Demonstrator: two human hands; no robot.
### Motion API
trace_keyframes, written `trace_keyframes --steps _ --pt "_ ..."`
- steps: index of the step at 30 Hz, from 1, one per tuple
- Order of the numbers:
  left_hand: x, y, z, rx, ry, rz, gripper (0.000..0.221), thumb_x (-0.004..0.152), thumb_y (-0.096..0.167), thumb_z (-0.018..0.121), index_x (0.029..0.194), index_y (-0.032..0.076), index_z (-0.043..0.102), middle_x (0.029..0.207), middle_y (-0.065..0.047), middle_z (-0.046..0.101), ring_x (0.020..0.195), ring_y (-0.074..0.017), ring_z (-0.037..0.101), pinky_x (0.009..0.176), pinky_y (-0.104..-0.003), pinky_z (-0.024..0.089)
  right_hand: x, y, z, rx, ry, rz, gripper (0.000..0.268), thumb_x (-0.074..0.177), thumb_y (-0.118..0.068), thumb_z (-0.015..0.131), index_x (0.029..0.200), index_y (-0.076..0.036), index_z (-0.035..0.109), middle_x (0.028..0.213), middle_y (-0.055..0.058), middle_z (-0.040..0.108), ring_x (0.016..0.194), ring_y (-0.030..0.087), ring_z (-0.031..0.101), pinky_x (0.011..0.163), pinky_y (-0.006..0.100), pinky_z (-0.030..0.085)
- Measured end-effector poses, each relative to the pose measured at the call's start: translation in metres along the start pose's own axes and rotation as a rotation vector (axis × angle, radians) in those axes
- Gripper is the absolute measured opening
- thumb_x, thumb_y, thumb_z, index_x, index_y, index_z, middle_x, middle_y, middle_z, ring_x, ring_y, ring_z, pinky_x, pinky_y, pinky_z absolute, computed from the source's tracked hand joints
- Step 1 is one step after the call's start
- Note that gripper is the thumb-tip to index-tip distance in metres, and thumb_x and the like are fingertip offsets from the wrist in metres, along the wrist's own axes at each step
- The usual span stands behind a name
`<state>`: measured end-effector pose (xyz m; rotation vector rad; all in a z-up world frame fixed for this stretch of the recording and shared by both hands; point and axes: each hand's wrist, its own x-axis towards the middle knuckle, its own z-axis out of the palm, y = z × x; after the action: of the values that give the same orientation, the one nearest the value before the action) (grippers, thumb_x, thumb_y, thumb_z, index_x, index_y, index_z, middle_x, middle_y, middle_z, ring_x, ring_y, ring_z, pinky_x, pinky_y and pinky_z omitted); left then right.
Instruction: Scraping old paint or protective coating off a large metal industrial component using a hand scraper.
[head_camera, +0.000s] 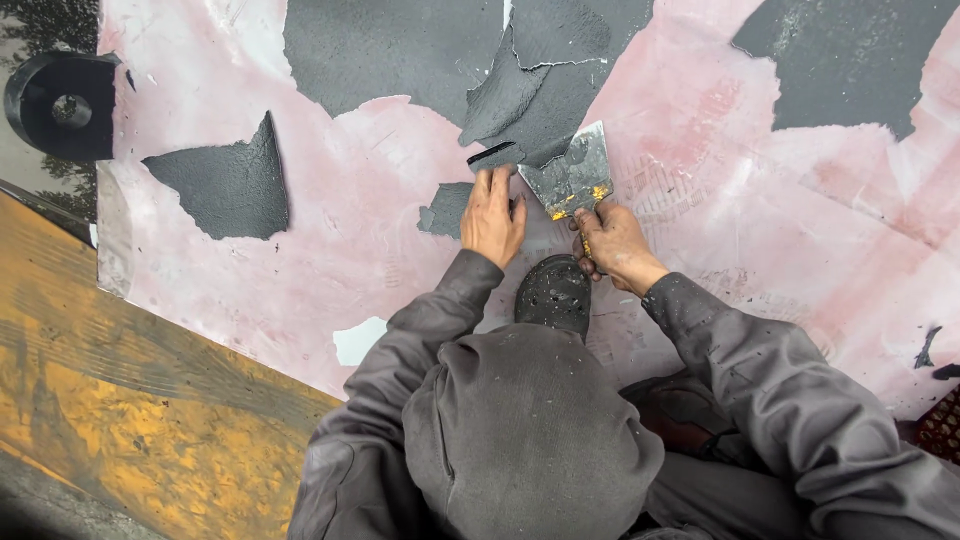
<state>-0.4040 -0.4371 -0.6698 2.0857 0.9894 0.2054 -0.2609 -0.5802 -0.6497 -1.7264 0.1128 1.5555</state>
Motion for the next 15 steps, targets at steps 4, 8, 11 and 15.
trace_keyframes --steps 4,8,11,15 --pt "0.039 -0.006 0.015 0.184 -0.049 0.202 0.048 0.093 0.02 0.073 0.133 0.004 0.053 0.122 -0.017 0.054 0.108 -0.0387 0.06 0.088 -0.048 0.051 0.013 0.005 -0.004 -0.056 0.006 -0.058 0.025 0.105 -0.025 0.051 0.102 -0.001 0.058 0.06 0.007 0.056 0.04 0.013 0.048 0.033 0.032 0.036" --pt "0.044 0.008 0.018 0.239 -0.086 0.326 0.051 0.092 0.025 0.075 0.134 0.007 0.053 0.112 -0.014 0.054 0.104 -0.0354 0.059 0.088 -0.047 0.049 0.011 0.011 -0.006 -0.062 -0.002 -0.055 0.025 0.106 -0.024 0.052 0.1 0.0 0.057 0.06 0.008 0.056 0.04 0.013 0.048 0.032 0.032 0.035" --pt "0.066 0.009 0.025 0.375 -0.103 0.346 0.052 0.081 0.029 0.077 0.124 0.007 0.057 0.106 -0.016 0.053 0.101 -0.036 0.057 0.08 -0.049 0.045 0.023 -0.001 -0.01 -0.084 -0.02 -0.108 0.028 0.106 -0.025 0.052 0.099 0.002 0.056 0.06 0.007 0.056 0.04 0.014 0.048 0.032 0.033 0.035" --pt "0.068 -0.012 0.039 0.635 -0.164 0.412 0.024 0.088 0.023 0.07 0.105 0.011 0.059 0.102 -0.01 0.054 0.095 -0.0288 0.061 0.079 -0.047 0.043 0.027 0.01 -0.016 -0.065 -0.057 -0.101 0.027 0.106 -0.024 0.053 0.1 0.003 0.057 0.059 0.007 0.054 0.041 0.014 0.048 0.032 0.033 0.035"
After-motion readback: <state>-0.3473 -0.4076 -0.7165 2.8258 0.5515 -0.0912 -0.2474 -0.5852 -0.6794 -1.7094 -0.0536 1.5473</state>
